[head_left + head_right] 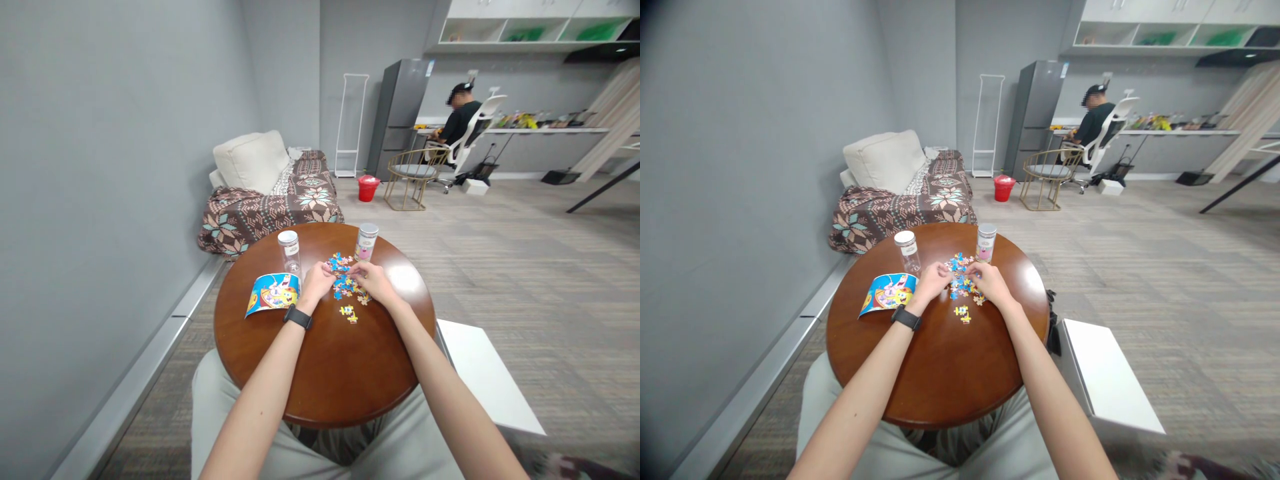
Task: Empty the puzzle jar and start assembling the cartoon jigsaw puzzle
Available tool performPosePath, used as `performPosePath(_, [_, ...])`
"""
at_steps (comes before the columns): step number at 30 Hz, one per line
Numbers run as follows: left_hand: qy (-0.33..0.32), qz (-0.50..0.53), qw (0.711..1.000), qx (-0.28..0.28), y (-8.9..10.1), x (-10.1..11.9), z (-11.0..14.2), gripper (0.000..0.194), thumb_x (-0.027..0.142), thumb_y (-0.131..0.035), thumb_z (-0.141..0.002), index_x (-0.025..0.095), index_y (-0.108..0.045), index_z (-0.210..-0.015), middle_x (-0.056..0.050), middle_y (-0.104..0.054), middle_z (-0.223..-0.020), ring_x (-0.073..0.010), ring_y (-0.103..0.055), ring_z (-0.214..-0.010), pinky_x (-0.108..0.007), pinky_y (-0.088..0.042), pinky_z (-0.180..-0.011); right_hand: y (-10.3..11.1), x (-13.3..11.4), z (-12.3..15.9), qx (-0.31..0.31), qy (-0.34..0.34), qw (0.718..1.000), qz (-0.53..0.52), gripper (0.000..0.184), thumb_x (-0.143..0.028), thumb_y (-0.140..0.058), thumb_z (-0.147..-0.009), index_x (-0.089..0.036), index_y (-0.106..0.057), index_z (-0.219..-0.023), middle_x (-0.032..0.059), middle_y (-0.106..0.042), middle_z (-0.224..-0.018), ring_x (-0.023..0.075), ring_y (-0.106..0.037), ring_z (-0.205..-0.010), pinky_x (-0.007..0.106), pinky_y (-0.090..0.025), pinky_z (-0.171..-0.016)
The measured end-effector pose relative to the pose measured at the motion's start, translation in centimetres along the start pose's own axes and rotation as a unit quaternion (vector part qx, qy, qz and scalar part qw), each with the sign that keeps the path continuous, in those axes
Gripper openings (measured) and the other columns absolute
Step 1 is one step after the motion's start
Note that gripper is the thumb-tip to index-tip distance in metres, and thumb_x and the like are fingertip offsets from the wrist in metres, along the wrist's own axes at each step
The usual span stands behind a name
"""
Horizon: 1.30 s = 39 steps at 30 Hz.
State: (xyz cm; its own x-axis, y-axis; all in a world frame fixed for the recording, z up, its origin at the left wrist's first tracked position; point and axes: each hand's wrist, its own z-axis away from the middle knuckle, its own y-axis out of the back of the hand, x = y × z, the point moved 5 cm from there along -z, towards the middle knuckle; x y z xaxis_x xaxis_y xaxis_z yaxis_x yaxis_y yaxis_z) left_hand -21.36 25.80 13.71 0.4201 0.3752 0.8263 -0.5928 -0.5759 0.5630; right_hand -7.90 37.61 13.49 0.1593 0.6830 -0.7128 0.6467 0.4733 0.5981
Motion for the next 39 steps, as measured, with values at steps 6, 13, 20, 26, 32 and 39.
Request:
performPosePath(6, [-0.026,-0.051,0.998,-0.019,-0.3,0.3,0.2,0.015,0.016,-0.066,-0.068,0.018,-0.058,-0.08,-0.003,-0.071,-0.078,-0.0169,-0.065,-0.074,-0.024,-0.044,-0.067,0.0,0.0,0.0,-0.009,-0.032,0.999,-0.009,0.023,-0.009,-0.055,-0.077,-0.022,-0.073,-0.081,0.0,-0.076,-0.084,0.0165,-0.072,-0.079,0.028,-0.056,-0.078])
performPosePath(13, [-0.027,-0.044,0.998,-0.02,-0.4,0.1,0.1,0.018,0.016,-0.067,-0.067,0.017,-0.059,-0.083,-0.003,-0.071,-0.08,-0.016,-0.064,-0.072,-0.024,-0.043,-0.065,0.4,-0.9,0.2,-0.044,-0.025,0.999,0.003,0.036,0.001,-0.046,-0.067,-0.02,-0.073,-0.078,0.0007,-0.076,-0.082,0.0172,-0.071,-0.081,0.028,-0.054,-0.082])
performPosePath(20, [-0.02,-0.045,0.999,-0.021,-0.2,0.4,0.3,0.014,0.017,-0.067,-0.069,0.018,-0.059,-0.08,-0.002,-0.069,-0.077,-0.0156,-0.062,-0.072,-0.024,-0.043,-0.065,0.6,-0.2,0.5,-0.047,0.009,0.997,0.062,0.032,-0.003,-0.056,-0.063,-0.021,-0.071,-0.085,0.0031,-0.072,-0.092,0.0188,-0.065,-0.088,0.032,-0.052,-0.087])
performPosePath(26, [-0.024,-0.051,0.998,-0.019,-0.3,0.4,0.3,0.014,0.019,-0.068,-0.068,0.018,-0.059,-0.079,-0.001,-0.069,-0.077,-0.015,-0.062,-0.071,-0.023,-0.043,-0.065,0.6,-0.2,0.4,-0.044,0.001,0.998,0.05,0.018,-0.01,-0.062,-0.069,-0.021,-0.069,-0.082,0.0027,-0.072,-0.086,0.0172,-0.065,-0.082,0.031,-0.052,-0.082])
performPosePath(32, [-0.028,-0.053,0.998,-0.018,-0.4,0.3,0.3,0.013,0.02,-0.067,-0.069,0.019,-0.059,-0.079,-0.001,-0.07,-0.077,-0.0149,-0.061,-0.07,-0.023,-0.042,-0.064,0.5,0.3,0.2,-0.035,-0.016,0.998,0.049,0.019,-0.009,-0.052,-0.078,-0.019,-0.068,-0.084,0.0025,-0.07,-0.08,0.0155,-0.065,-0.075,0.028,-0.05,-0.076])
performPosePath(39, [-0.041,-0.051,0.998,-0.017,-0.3,0.9,0.6,0.011,0.017,-0.064,-0.072,0.019,-0.062,-0.083,0.001,-0.067,-0.073,-0.014,-0.059,-0.068,-0.023,-0.042,-0.066,0.8,1.0,-0.1,0.027,0.013,0.998,0.052,0.02,-0.008,-0.05,-0.076,-0.019,-0.066,-0.079,0.0037,-0.064,-0.086,0.0159,-0.06,-0.079,0.03,-0.049,-0.078])
